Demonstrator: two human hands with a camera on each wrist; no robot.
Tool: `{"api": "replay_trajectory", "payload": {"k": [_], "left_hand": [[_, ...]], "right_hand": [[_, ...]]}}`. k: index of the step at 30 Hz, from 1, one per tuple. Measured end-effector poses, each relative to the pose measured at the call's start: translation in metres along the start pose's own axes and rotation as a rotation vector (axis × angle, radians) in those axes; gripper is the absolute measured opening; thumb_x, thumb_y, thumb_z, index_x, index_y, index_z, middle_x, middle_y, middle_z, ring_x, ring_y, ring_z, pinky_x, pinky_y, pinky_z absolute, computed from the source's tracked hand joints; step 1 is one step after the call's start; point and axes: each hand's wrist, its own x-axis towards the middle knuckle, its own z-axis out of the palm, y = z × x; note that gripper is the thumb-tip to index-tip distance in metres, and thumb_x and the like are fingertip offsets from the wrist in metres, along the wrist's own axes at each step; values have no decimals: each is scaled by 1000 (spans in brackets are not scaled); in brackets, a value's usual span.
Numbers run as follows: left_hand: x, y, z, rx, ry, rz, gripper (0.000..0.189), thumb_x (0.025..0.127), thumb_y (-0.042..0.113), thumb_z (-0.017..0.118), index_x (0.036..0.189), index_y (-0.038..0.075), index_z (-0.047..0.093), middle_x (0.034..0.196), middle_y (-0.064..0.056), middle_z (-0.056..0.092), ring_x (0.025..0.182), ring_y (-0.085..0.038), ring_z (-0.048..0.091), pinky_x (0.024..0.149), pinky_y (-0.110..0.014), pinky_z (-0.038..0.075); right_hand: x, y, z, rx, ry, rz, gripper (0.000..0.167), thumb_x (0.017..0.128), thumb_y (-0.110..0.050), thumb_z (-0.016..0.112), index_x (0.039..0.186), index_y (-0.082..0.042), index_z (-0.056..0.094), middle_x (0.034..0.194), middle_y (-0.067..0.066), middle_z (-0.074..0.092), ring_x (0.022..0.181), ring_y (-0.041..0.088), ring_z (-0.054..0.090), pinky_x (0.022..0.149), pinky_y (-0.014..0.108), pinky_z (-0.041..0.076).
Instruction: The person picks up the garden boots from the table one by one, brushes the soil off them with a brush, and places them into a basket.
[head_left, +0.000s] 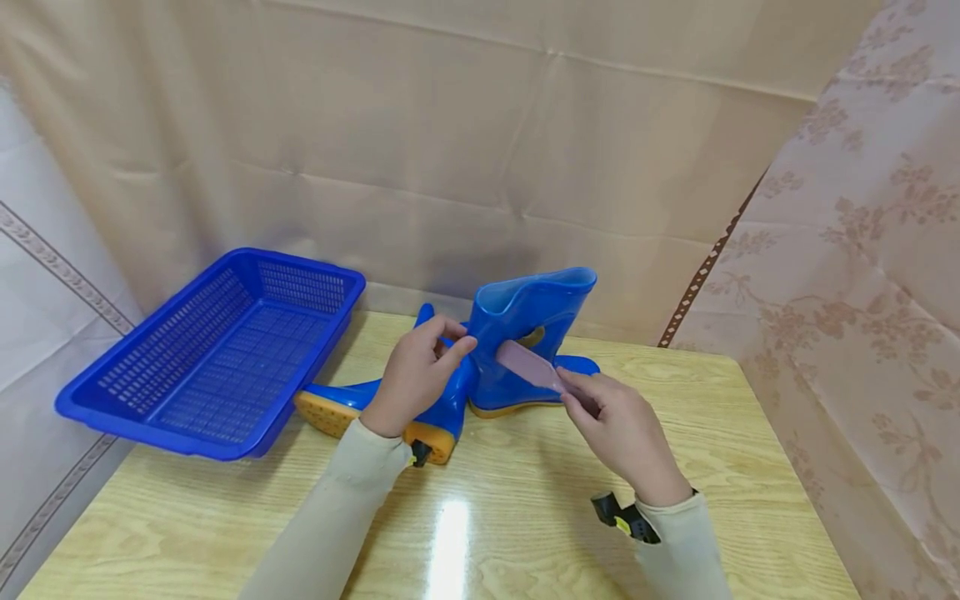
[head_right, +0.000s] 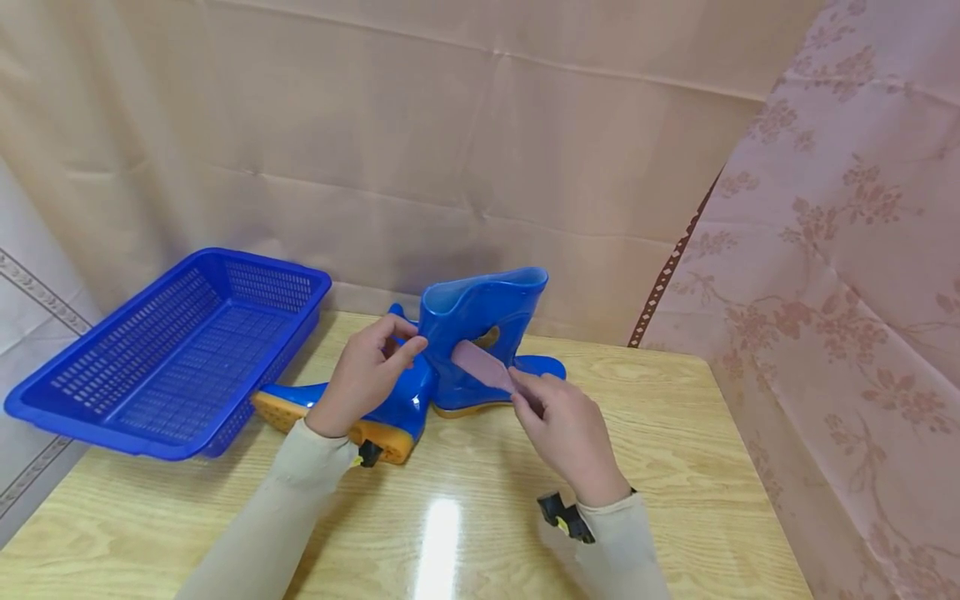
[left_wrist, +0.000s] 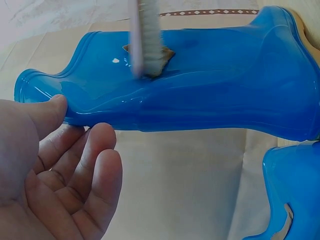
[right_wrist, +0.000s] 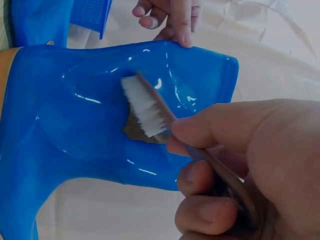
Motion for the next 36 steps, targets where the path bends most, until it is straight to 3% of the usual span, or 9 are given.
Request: {"api": "replay_trajectory", "payload": {"k": [4, 10, 13, 20, 28, 36], "left_hand": [[0, 0, 1, 0, 3, 3, 25, 105, 36, 62, 116, 14, 66, 81, -1, 59, 68, -19, 53, 58, -32, 45], [0, -1, 1, 0, 6, 15, 24, 105, 37, 61, 115, 15, 66, 79, 0, 57, 67, -19, 52, 57, -33, 44], [1, -1, 1, -5, 7, 17, 23, 105, 36, 62, 115, 16, 66, 79, 0, 57, 66, -20, 52, 57, -33, 44], [0, -1, 0, -7, -7, 0, 25, 105, 37, 60, 117, 16, 66, 81, -3, 59, 67, -19, 52, 57, -33, 44], [-1, 0, 0, -8, -14, -11, 25, 105, 36, 60, 117, 15, 65, 81, -5, 57, 67, -21, 52, 58, -33, 44], [-1, 0, 1, -12, -22, -18, 25, 106, 36, 60, 118, 15, 65, 83, -5, 58, 68, -21, 52, 59, -33, 45]], "right_hand": [[-1, 0, -1, -19, 29, -15, 35, 99, -15, 71, 135, -14, 71, 85, -5, 67, 60, 8, 48, 52, 25, 40], [0, -1, -3, -18, 207, -52, 35, 98, -15, 72, 133, -12, 71, 75, -4, 57, 56, 9, 43, 47, 25, 34], [0, -1, -3, -8, 257, -60, 37, 97, -13, 73, 133, -11, 71, 75, -4, 56, 56, 10, 42, 47, 24, 32], [2, -2, 2, -17, 182, -64, 35, 99, -16, 72, 134, -13, 71, 74, -6, 52, 56, 8, 41, 48, 24, 33], [1, -2, 1, -33, 104, -23, 32, 99, -16, 71, 132, -14, 72, 82, -4, 65, 60, 7, 48, 51, 24, 39], [0, 0, -3, -28, 167, -12, 31, 98, -17, 72, 129, -14, 74, 72, -6, 54, 55, 9, 43, 46, 25, 33]]}}
